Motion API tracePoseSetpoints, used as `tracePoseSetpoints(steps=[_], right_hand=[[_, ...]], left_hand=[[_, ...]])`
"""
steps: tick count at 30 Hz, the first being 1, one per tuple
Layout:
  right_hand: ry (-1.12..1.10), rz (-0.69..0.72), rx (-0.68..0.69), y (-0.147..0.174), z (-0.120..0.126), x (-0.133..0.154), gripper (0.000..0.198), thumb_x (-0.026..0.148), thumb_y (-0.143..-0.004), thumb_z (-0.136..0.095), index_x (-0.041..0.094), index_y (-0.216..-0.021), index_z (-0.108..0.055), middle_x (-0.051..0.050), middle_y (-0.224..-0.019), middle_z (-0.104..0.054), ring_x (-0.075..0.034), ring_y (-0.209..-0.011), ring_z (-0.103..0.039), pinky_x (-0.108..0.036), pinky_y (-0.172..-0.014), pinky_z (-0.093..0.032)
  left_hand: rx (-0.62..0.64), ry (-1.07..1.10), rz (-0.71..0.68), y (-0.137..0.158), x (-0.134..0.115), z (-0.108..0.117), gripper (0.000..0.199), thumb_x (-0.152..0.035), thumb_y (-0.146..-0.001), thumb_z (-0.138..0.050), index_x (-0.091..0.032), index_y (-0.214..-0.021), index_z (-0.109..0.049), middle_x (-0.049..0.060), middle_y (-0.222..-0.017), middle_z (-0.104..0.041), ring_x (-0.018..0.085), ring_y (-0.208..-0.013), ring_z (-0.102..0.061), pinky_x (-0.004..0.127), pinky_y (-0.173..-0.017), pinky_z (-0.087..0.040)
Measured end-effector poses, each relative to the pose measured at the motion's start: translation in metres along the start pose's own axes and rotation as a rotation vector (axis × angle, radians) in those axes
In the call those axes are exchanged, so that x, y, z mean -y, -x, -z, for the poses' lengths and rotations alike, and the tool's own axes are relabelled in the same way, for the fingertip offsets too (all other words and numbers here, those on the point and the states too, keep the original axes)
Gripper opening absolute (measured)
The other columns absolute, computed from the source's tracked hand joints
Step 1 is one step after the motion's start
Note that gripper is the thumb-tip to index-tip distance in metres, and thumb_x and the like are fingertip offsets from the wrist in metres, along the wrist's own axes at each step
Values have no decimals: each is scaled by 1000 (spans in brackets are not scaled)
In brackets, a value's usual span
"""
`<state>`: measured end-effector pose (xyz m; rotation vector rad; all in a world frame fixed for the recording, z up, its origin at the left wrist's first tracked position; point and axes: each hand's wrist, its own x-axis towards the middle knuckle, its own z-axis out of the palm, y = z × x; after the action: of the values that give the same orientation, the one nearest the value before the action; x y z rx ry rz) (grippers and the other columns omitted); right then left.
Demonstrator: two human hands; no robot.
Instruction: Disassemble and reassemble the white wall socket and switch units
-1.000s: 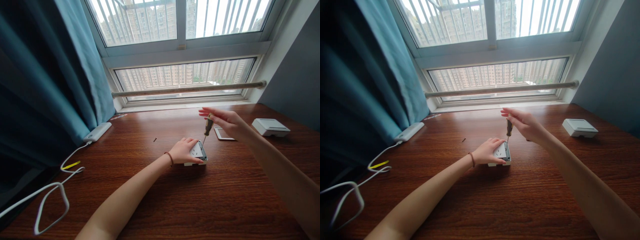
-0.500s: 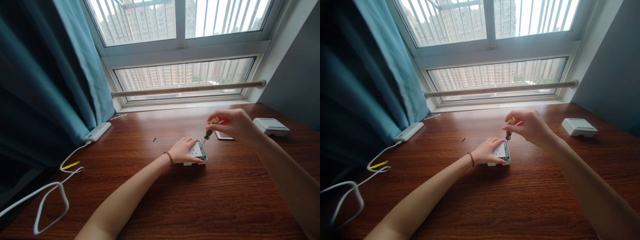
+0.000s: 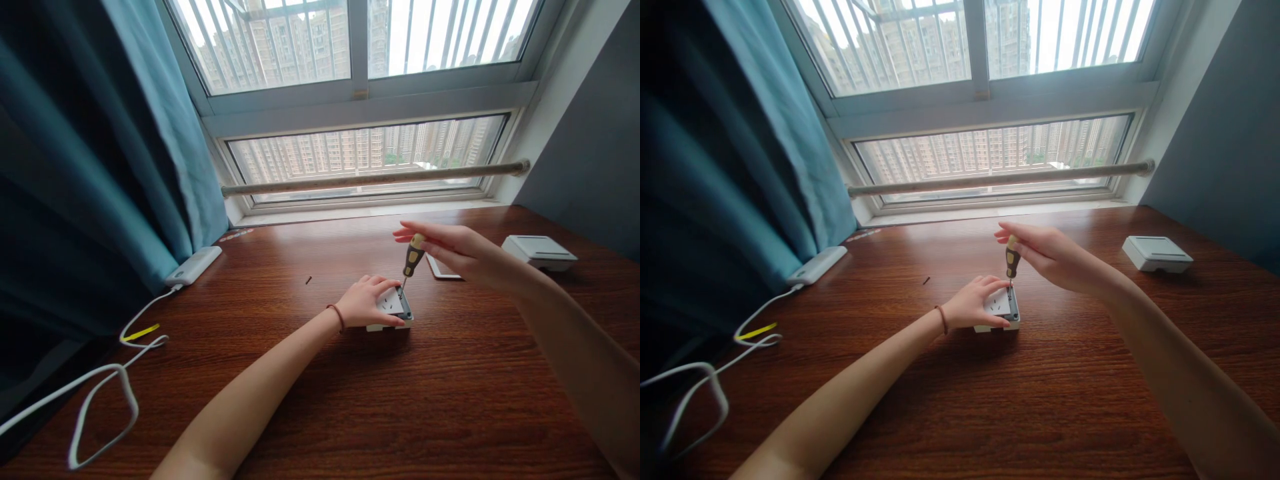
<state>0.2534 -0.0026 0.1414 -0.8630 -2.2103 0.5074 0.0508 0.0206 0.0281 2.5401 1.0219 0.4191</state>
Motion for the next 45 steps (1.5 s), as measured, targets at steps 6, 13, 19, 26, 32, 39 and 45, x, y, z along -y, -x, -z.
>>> tracePoseSetpoints(steps=[6, 13, 19, 26, 32, 39, 45], right_hand=[[-44, -85, -89, 0, 0, 0, 22, 33, -81, -56, 19, -95, -63, -5, -88, -69, -19, -81, -65, -31, -75, -50], [147, -237, -253, 2, -6, 10, 22, 40, -70, -67, 19, -74, -61, -1, -65, -66, -15, -59, -62, -26, -55, -46], [446, -237, -406, 1, -11, 8, 30, 45, -68, -66, 20, -60, -51, 3, -50, -54, -12, -46, -48, -25, -47, -36], [331, -64, -436, -4, -27, -6, 21, 36, -82, -54, 17, -73, -59, 0, -60, -58, -12, -54, -53, -26, -55, -41], [-389, -77, -62, -7, -21, -20, 43, 40, -87, -45, 23, -127, -42, -10, -109, -62, -19, -90, -64, -35, -77, -50], [-565, 14, 67, -5, -9, -20, 29, 29, -81, -58, 21, -109, -60, -8, -106, -65, -23, -100, -61, -42, -88, -48], [-404, -99, -92, -6, -7, -15, 21, 33, -71, -67, 16, -82, -65, -4, -78, -68, -19, -78, -65, -32, -70, -54]], left_hand=[[-3, -3, 4, 0, 0, 0, 78, -67, -59, -61, -33, -126, -42, 4, -118, -50, 27, -107, -43, 39, -96, -35], [0, -9, 0, 1, 0, 1, 78, -69, -59, -59, -33, -126, -41, 4, -116, -50, 26, -105, -44, 39, -94, -37], [0, -19, -9, 1, -1, 2, 77, -67, -60, -59, -33, -127, -41, 4, -118, -50, 26, -105, -44, 40, -94, -36], [0, -30, -9, 1, -1, 1, 77, -67, -61, -59, -33, -127, -41, 4, -117, -50, 26, -105, -44, 40, -95, -36], [-7, -22, -11, 0, 0, 0, 77, -67, -60, -59, -31, -126, -42, 4, -118, -50, 26, -105, -44, 39, -95, -36], [4, -12, 1, 1, 0, 1, 78, -67, -60, -60, -33, -127, -41, 4, -118, -50, 26, -107, -43, 40, -95, -35], [5, 6, 18, 1, -1, 2, 78, -67, -59, -61, -33, -127, -42, 4, -119, -49, 27, -108, -42, 40, -97, -34]])
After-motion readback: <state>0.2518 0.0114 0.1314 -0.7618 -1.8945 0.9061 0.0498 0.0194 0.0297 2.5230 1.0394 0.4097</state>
